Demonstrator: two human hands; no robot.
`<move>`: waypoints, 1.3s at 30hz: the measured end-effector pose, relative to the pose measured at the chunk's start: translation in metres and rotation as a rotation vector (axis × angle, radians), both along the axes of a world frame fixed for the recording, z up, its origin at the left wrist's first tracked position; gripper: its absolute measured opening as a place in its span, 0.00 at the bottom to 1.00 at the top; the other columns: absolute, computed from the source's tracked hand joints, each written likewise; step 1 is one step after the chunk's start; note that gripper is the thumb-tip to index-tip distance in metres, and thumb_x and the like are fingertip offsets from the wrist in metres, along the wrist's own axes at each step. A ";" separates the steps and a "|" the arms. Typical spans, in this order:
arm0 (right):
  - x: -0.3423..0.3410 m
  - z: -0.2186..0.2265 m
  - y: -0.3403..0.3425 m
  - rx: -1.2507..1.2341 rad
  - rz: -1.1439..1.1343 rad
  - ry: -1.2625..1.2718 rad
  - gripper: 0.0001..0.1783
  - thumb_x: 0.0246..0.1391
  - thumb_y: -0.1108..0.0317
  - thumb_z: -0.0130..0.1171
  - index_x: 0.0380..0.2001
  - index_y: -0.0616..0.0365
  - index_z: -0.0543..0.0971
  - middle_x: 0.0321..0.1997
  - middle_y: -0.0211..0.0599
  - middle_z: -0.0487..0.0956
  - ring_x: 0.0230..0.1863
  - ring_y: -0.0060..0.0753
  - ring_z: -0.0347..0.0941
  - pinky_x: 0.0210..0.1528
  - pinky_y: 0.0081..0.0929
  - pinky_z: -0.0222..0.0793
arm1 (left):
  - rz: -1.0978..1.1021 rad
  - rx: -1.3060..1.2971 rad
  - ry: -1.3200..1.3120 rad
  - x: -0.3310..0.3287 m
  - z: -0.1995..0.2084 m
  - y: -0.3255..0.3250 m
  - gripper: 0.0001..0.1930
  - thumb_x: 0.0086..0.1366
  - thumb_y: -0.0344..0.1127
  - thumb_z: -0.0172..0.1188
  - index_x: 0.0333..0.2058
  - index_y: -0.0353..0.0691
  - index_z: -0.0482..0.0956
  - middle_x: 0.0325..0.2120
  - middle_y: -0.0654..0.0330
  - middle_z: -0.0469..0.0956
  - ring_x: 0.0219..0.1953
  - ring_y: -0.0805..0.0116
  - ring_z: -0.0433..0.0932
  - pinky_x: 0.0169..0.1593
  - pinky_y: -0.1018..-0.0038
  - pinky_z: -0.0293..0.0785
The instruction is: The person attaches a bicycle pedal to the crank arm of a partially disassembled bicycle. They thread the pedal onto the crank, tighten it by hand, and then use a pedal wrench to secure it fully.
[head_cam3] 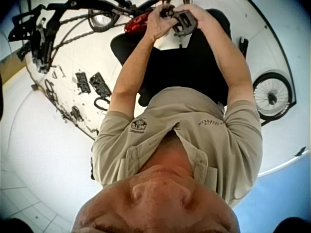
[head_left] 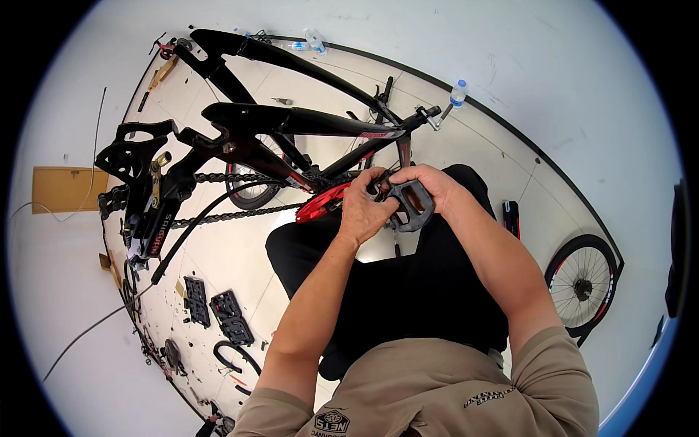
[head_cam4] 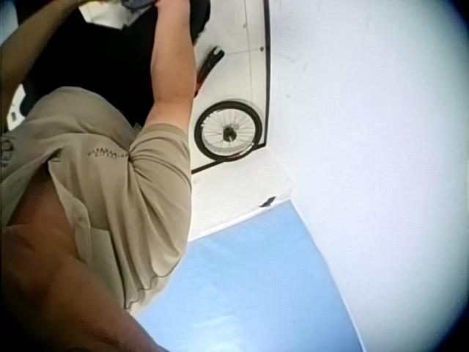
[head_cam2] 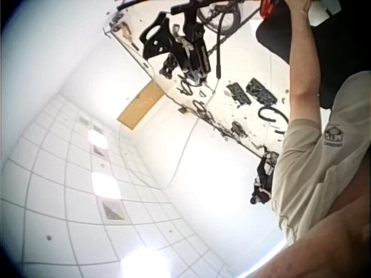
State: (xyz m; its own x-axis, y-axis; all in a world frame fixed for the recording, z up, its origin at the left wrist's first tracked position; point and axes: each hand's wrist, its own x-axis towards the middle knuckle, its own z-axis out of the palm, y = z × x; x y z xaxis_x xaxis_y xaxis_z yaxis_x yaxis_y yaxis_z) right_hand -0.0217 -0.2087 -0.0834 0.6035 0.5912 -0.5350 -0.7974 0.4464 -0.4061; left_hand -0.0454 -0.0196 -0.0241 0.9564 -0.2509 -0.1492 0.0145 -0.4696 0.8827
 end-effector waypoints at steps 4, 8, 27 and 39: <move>0.000 0.000 0.000 -0.010 -0.005 -0.026 0.13 0.56 0.68 0.61 0.40 0.66 0.82 0.40 0.43 0.85 0.36 0.37 0.83 0.44 0.37 0.82 | 0.024 -0.025 -0.105 -0.001 -0.003 -0.002 0.26 0.46 0.30 0.66 0.48 0.33 0.78 0.34 0.56 0.81 0.37 0.65 0.80 0.47 0.71 0.77; -0.005 0.007 0.004 -0.028 -0.050 0.006 0.14 0.57 0.65 0.60 0.40 0.66 0.84 0.31 0.36 0.85 0.17 0.22 0.74 0.15 0.17 0.69 | 0.020 -0.010 -0.102 -0.002 0.000 -0.003 0.26 0.46 0.30 0.66 0.48 0.33 0.78 0.34 0.55 0.81 0.36 0.64 0.80 0.47 0.71 0.77; -0.006 0.006 0.003 -0.034 -0.040 0.027 0.14 0.57 0.65 0.61 0.40 0.64 0.83 0.33 0.38 0.85 0.26 0.30 0.80 0.28 0.28 0.78 | -0.008 -0.014 0.033 0.000 0.003 0.000 0.30 0.49 0.31 0.68 0.54 0.30 0.76 0.40 0.57 0.81 0.44 0.67 0.79 0.55 0.73 0.74; -0.003 -0.008 0.000 -0.021 -0.018 0.004 0.14 0.57 0.67 0.61 0.42 0.66 0.82 0.40 0.42 0.84 0.38 0.36 0.82 0.44 0.37 0.81 | 0.007 -0.022 -0.071 -0.001 -0.005 0.001 0.29 0.46 0.30 0.67 0.50 0.31 0.78 0.40 0.51 0.82 0.42 0.60 0.81 0.53 0.70 0.76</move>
